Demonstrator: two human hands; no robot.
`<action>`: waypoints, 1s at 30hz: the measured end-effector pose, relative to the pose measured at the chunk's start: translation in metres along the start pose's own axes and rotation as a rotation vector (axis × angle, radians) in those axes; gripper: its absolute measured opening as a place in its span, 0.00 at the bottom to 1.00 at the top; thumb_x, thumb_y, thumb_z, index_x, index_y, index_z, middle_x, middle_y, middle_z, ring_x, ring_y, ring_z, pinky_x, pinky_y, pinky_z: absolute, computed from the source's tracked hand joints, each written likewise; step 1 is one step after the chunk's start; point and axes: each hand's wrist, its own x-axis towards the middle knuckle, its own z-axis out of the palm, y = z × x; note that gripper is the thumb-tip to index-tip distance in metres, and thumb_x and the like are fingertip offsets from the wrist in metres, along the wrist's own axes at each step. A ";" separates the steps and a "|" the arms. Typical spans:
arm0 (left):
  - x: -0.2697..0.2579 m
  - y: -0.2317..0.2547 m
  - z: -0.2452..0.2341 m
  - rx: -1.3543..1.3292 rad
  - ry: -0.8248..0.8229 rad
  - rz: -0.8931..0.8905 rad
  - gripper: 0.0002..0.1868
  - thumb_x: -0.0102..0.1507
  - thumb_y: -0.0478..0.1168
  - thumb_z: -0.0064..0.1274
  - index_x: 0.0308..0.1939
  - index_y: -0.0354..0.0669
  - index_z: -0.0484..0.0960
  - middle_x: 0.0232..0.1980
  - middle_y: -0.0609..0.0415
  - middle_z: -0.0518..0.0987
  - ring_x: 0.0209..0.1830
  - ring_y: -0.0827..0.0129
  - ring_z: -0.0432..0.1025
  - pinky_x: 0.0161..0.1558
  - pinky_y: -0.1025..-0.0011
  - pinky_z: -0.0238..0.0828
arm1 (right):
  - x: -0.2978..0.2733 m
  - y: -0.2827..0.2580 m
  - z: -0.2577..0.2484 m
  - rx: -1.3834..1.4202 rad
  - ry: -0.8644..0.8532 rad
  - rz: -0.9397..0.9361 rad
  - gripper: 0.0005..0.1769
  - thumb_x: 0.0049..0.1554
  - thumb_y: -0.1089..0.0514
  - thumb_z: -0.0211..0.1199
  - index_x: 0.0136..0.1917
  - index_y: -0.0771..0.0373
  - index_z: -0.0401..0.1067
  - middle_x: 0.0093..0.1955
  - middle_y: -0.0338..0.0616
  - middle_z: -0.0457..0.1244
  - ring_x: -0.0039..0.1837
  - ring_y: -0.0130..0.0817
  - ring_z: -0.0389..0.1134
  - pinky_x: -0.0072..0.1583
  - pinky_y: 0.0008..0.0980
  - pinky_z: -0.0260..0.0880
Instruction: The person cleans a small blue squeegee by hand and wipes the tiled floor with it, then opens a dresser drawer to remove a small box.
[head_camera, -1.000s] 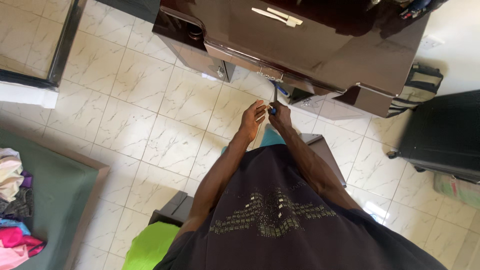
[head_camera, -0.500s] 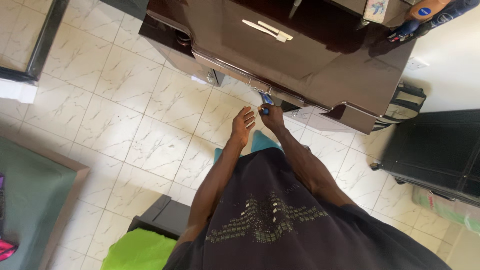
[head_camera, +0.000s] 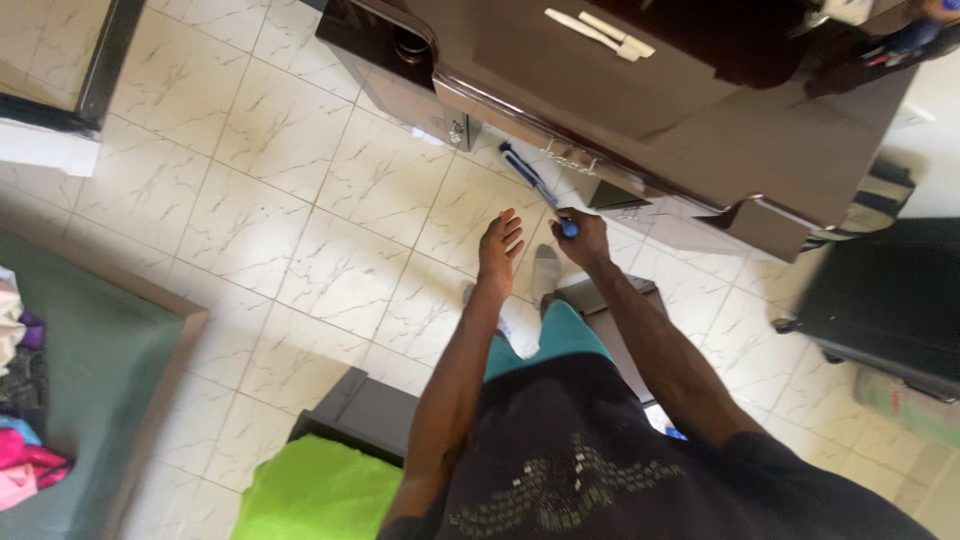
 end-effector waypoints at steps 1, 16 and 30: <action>0.004 -0.001 -0.003 0.006 -0.014 0.011 0.31 0.71 0.56 0.41 0.72 0.44 0.69 0.71 0.46 0.72 0.71 0.58 0.65 0.70 0.58 0.59 | 0.000 0.003 0.004 0.009 0.022 -0.044 0.14 0.54 0.54 0.71 0.53 0.60 0.79 0.43 0.55 0.71 0.46 0.52 0.74 0.49 0.43 0.75; 0.055 -0.015 -0.028 -0.016 -0.075 0.000 0.29 0.72 0.55 0.38 0.72 0.44 0.69 0.73 0.45 0.69 0.74 0.58 0.62 0.72 0.57 0.56 | 0.020 0.010 0.070 0.012 0.052 -0.066 0.14 0.57 0.61 0.67 0.56 0.65 0.79 0.44 0.57 0.71 0.43 0.50 0.75 0.48 0.41 0.76; 0.103 -0.042 -0.036 -0.071 -0.030 0.034 0.31 0.73 0.56 0.36 0.71 0.40 0.69 0.71 0.41 0.71 0.73 0.57 0.63 0.72 0.56 0.56 | 0.086 0.035 0.139 -0.020 0.075 -0.241 0.12 0.57 0.64 0.66 0.55 0.66 0.78 0.52 0.59 0.71 0.44 0.50 0.75 0.47 0.41 0.76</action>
